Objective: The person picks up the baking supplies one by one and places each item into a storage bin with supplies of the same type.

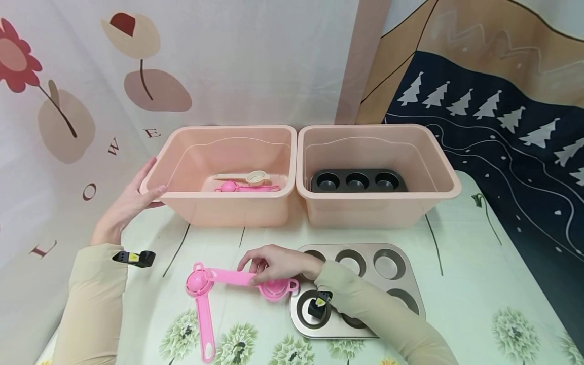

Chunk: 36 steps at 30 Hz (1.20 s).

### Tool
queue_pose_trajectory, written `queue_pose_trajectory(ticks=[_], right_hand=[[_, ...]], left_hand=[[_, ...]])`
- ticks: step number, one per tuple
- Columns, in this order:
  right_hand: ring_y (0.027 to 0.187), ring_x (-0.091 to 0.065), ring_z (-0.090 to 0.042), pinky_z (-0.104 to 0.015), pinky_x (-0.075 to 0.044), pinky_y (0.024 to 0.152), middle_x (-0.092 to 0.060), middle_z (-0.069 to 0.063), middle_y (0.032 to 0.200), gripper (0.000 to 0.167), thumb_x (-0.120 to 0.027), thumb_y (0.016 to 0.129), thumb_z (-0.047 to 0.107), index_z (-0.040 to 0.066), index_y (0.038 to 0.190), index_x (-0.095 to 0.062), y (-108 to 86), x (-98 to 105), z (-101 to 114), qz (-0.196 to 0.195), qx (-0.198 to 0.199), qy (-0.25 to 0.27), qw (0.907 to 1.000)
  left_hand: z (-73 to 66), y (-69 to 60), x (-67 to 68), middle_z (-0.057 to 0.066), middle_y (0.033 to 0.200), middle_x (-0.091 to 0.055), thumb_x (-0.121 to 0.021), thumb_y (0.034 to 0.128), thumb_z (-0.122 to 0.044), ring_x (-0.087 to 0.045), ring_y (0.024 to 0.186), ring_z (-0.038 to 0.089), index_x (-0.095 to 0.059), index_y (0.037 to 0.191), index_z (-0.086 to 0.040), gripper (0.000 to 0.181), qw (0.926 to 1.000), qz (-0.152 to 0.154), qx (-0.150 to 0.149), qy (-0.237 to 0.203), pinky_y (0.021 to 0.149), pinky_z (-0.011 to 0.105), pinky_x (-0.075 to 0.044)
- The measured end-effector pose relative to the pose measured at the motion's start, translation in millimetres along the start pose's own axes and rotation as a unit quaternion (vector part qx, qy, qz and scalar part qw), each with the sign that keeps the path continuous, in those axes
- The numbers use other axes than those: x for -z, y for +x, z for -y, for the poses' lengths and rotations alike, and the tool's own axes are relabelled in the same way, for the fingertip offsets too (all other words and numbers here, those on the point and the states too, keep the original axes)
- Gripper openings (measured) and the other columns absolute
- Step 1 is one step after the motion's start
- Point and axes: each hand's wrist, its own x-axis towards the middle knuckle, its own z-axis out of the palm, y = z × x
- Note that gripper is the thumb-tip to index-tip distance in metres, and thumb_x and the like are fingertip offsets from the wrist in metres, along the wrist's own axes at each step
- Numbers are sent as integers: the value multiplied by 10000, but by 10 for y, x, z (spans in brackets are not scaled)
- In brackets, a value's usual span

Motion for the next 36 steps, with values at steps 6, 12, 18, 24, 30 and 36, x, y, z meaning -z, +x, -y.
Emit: queue_pose_trajectory(ticks=[6, 12, 18, 24, 30, 36], right_hand=[[744, -619, -66, -256, -530, 728, -654, 45, 805, 345, -688, 859, -24, 30, 1190, -607, -8, 48, 29, -115, 149, -44, 9998], [732, -620, -88, -246, -522, 696, -663, 22, 811, 339, -687, 859, -27, 24, 1186, -611, -14, 113, 76, -278, 170, 77, 9994], [739, -622, -103, -262, -529, 707, -659, 17, 820, 339, -688, 860, -19, 29, 1186, -613, -19, 179, 120, -448, 185, 46, 9988], [763, -625, -108, -295, -539, 754, -657, 19, 826, 337, -688, 856, -28, 7, 1182, -613, -11, 269, 199, -616, 365, -53, 9974], [768, -623, -108, -297, -537, 763, -663, 14, 827, 332, -684, 855, -40, -28, 1178, -607, 1, 338, 294, -728, 527, -54, 9959], [779, -630, -122, -305, -534, 778, -672, 5, 840, 345, -668, 864, -48, -33, 1200, -594, 18, 387, 334, -718, 486, 24, 9962]], left_hand=[[-4, -4, -7, 236, 1508, -220, -581, 964, -190, -475, 1080, 98, 6, 1562, -298, 845, 10000, -10, -5, -13, 769, 233, -515], [0, -6, -13, 242, 1508, -225, -578, 964, -179, -487, 1064, 82, 11, 1563, -287, 847, 10000, -50, 17, 33, 767, 224, -516], [5, -4, -11, 255, 1496, -232, -578, 966, -178, -491, 1052, 79, 9, 1564, -273, 844, 10000, -75, 5, 39, 768, 223, -516], [-4, -10, -17, 250, 1498, -226, -578, 968, -193, -479, 1069, 87, 9, 1564, -273, 841, 10000, -59, 9, -2, 770, 220, -513], [-1, -20, -21, 253, 1502, -222, -574, 969, -186, -479, 1068, 81, 14, 1564, -276, 840, 10000, -65, 21, 1, 770, 215, -511], [-8, -22, -24, 263, 1496, -217, -573, 967, -163, -490, 1047, 66, 10, 1564, -280, 842, 9999, -80, -19, -59, 759, 205, -512]])
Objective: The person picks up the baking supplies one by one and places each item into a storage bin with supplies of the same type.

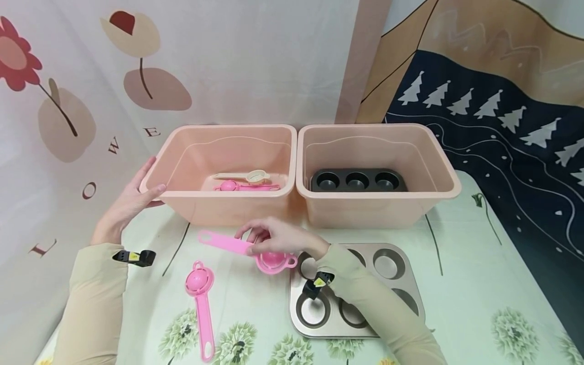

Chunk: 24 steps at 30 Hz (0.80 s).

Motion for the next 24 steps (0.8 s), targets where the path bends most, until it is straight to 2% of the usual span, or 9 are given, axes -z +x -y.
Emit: queue_pose_trajectory(ticks=[7, 14, 24], right_hand=[[814, -636, -164, -330, -531, 808, -684, -62, 885, 348, -673, 866, -32, -32, 1206, -599, 37, 70, 75, -62, -10, 110, 9999], [822, -642, -171, -337, -533, 797, -689, -51, 888, 349, -680, 861, -26, -46, 1199, -593, 73, 153, 131, -138, 159, 47, 9998], [824, -643, -208, -354, -533, 781, -687, -73, 886, 347, -664, 868, -38, -59, 1204, -579, 95, 247, 224, -203, 319, 327, 9988]], left_hand=[[13, 6, 5, 266, 1486, -217, -570, 968, -164, -503, 1032, 49, 2, 1565, -275, 834, 9999, 17, -13, -145, 761, 206, -512], [18, 20, 0, 260, 1471, -240, -572, 970, -174, -514, 1033, 64, -9, 1567, -267, 826, 9999, 9, -55, -106, 773, 221, -516], [19, 22, 5, 255, 1480, -239, -566, 969, -158, -507, 1054, 97, -11, 1565, -292, 826, 10000, 8, -29, -76, 758, 207, -515]])
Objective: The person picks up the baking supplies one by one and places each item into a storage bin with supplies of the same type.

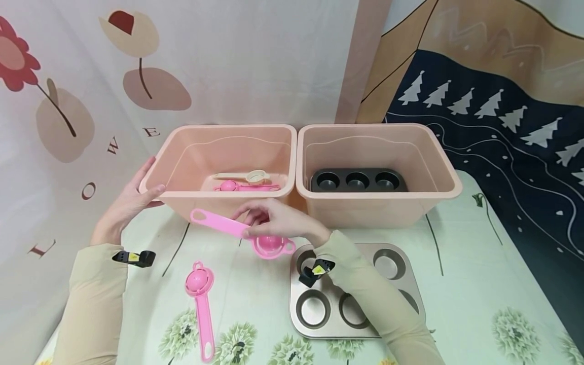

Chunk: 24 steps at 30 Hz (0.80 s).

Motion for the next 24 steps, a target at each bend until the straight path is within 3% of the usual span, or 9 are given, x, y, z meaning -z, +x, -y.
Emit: queue_pose_trajectory(ticks=[14, 20, 24], right_hand=[[867, -635, -227, -326, -525, 803, -675, -100, 918, 364, -657, 870, -56, -37, 1223, -569, 67, 156, 249, -194, -163, -5, 9997], [820, -625, -253, -300, -517, 706, -673, -115, 904, 343, -690, 874, 19, 46, 1208, -616, 116, 213, 342, -329, -306, -8, 9990], [817, -613, -237, -293, -524, 726, -656, -113, 903, 347, -681, 874, -3, 6, 1214, -610, 178, 281, 366, -252, -235, -180, 9992]], left_hand=[[18, 0, -8, 248, 1480, -242, -575, 969, -178, -510, 1040, 60, -17, 1566, -287, 824, 10000, 10, -54, 5, 770, 226, -516], [23, 1, -8, 253, 1468, -245, -572, 969, -164, -516, 1034, 56, -23, 1566, -283, 820, 10000, 4, -77, -58, 771, 228, -517], [18, -1, -7, 255, 1467, -244, -571, 969, -164, -516, 1034, 54, -21, 1567, -278, 820, 9999, 11, -84, -70, 771, 225, -516]])
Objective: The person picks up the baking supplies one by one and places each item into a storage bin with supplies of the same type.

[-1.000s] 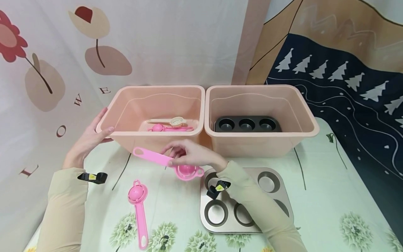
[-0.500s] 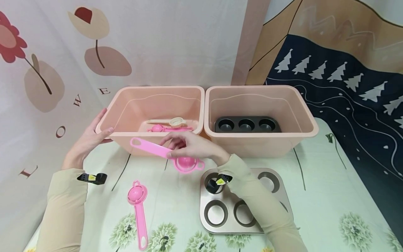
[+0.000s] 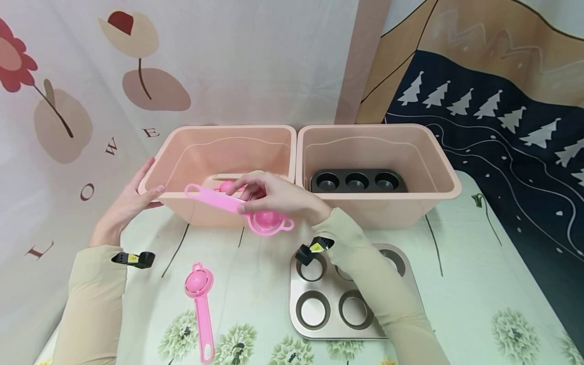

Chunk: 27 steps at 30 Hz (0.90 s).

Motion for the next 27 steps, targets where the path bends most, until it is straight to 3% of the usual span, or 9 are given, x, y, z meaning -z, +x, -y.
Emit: queue_pose_trajectory(ticks=[5, 10, 15, 22, 27], right_hand=[[820, -620, -246, -286, -519, 734, -662, -117, 907, 352, -675, 870, -22, -35, 1214, -598, 86, 78, 15, 35, 22, -12, 10000], [796, -609, -250, -252, -486, 639, -679, -123, 903, 335, -670, 885, 5, -8, 1214, -609, 152, 141, 30, 45, -138, 43, 9999], [790, -616, -241, -254, -481, 644, -694, -135, 898, 333, -668, 882, 2, -5, 1210, -611, 207, 184, 46, 42, -295, 137, 9995], [730, -628, -216, -255, -481, 624, -702, -131, 876, 311, -682, 879, 20, 6, 1185, -626, 287, 251, 36, -191, -526, 79, 9984], [798, -634, -227, -259, -479, 673, -695, -133, 899, 312, -693, 872, 20, 8, 1177, -630, 346, 308, 70, -387, -724, 112, 9966]], left_hand=[[-2, 7, -3, 280, 1453, -243, -572, 965, -142, -540, 1002, 40, -21, 1568, -257, 825, 9999, 24, -27, -102, 761, 215, -520], [-4, 12, -6, 282, 1447, -248, -572, 967, -153, -529, 1005, 36, -10, 1568, -257, 830, 10000, 10, -17, -15, 763, 211, -518], [-10, 0, 2, 277, 1454, -243, -568, 970, -160, -515, 1029, 50, -15, 1568, -261, 820, 10000, 1, -36, 8, 771, 219, -518], [-11, -7, 2, 260, 1456, -253, -570, 972, -158, -510, 1034, 48, -8, 1566, -270, 826, 9999, -5, -23, 105, 766, 217, -520], [-17, -3, -9, 256, 1462, -248, -571, 971, -148, -503, 1040, 50, -7, 1566, -279, 830, 9999, -22, -1, 119, 764, 209, -518]])
